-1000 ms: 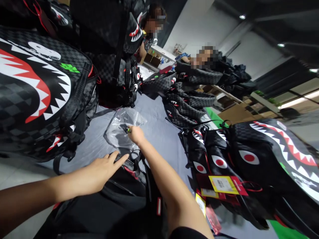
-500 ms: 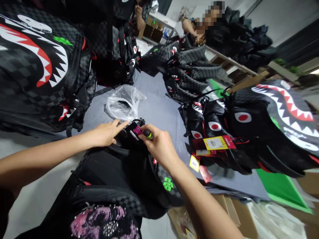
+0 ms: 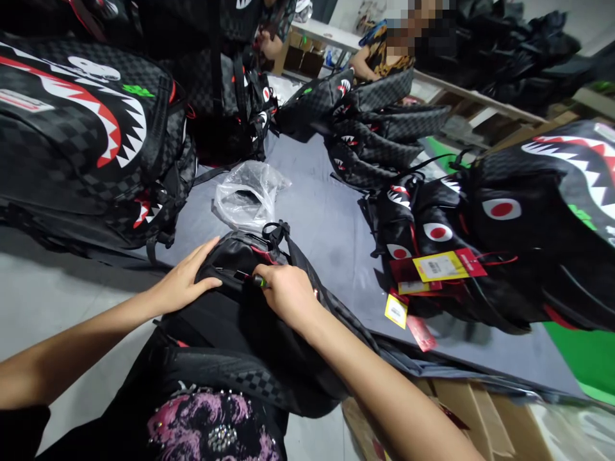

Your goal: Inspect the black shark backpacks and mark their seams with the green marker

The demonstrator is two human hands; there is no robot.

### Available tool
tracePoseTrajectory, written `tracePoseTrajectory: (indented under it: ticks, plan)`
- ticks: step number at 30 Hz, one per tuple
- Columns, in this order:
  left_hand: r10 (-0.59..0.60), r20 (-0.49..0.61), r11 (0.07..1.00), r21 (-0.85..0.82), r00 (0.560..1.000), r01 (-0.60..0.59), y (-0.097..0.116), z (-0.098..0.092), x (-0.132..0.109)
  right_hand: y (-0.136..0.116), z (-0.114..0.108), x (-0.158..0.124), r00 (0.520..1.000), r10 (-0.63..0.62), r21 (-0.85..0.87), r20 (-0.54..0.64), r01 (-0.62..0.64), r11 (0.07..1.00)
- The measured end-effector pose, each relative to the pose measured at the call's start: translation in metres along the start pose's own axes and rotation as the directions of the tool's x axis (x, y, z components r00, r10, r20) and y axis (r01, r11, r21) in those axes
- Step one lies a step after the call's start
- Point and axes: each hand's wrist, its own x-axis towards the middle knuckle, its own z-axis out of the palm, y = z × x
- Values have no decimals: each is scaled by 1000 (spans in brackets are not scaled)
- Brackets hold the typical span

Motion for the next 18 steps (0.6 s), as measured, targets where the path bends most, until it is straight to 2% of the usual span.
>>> tracePoseTrajectory:
  ticks: [9,14,18]
  plan:
    - [23,-41,999,24,999,-22,-6,15,-5,-17,7,19,968,-43,-265,249,110,958]
    - [-19,-55,999,41,998,21,-12,22,-8,-25,6,22,954,-92,-384,287,203,901]
    - [-47,-52,999,-6,998,46,-13,21,-10,-23,0,25,943,-121,-334,310,227,915]
